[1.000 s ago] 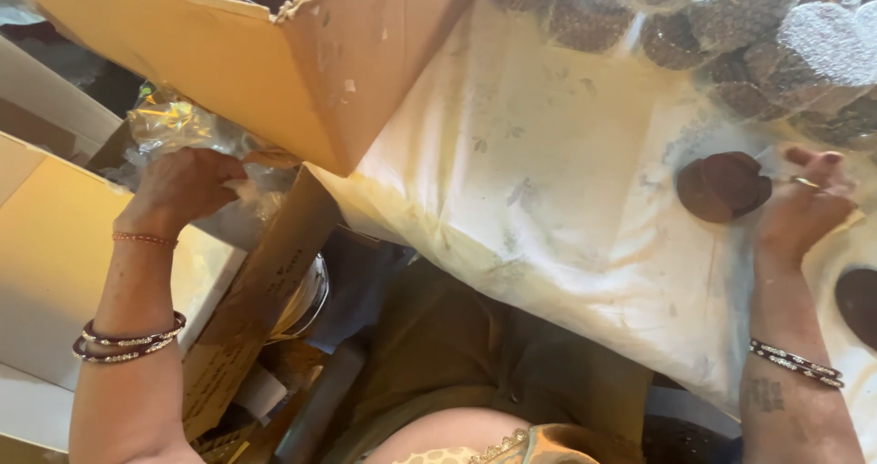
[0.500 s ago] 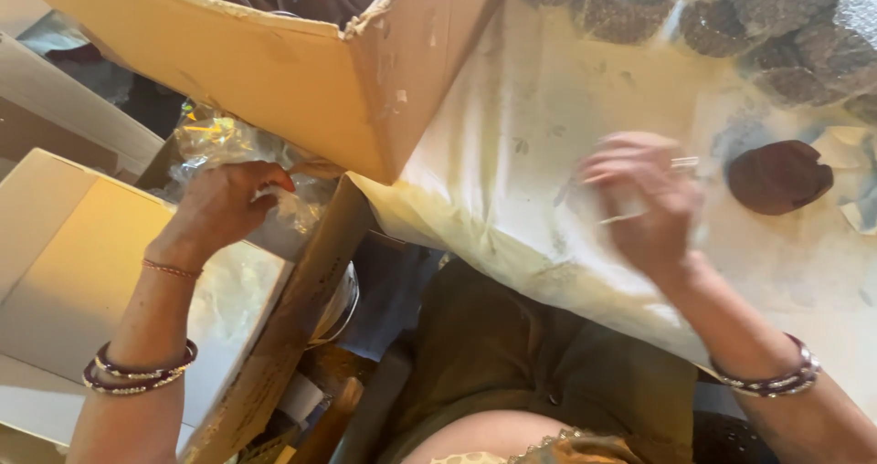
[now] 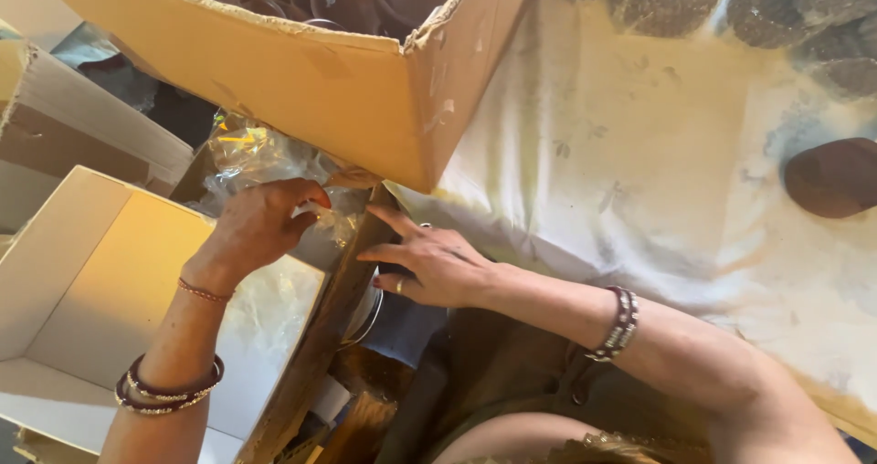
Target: The person wraps stacks of round, dark brown objects in bubble wrap and secures them with tape. They then wipe a single round object with a cloth and place it into a blue basin. Finally, they handle a piece of bubble wrap from a cardboard box.
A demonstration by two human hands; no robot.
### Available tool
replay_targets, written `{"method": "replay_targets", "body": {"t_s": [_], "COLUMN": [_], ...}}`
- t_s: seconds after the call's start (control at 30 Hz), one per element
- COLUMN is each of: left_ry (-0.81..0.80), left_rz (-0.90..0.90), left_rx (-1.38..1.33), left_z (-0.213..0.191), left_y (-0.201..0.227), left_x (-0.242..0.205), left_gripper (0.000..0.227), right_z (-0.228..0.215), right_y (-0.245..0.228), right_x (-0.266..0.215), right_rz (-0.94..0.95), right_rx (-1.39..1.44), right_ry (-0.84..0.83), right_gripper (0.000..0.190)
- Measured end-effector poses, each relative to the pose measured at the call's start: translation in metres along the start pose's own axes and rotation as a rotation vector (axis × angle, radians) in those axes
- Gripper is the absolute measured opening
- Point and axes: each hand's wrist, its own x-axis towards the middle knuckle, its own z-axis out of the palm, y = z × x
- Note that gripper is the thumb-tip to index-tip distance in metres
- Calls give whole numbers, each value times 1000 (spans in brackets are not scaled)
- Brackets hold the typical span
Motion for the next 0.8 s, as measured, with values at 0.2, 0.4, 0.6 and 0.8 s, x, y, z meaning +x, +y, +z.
{"method": "replay_targets", "body": {"t_s": [0.2,0.4,0.6,0.8], "left_ry": [5,61,233,295], "left_rz": [47,88,-34,-24], "left_rx": [21,-57,188,168], "left_z": [8,18,29,14], "left_y": [-11,-25,-59,-47], "left_x": [5,6,10,7], "left_gripper": [21,16,15,19], "right_z": [20,38,46,31], "right_y": [10,24,12,6], "right_x": [38,33,-6,-28], "right_rz": [156,92,96,170], "right_rx": [210,527,554,693], "right_ry": [-118,-81,-77,-72], "right_gripper": [46,46,32,31]}}
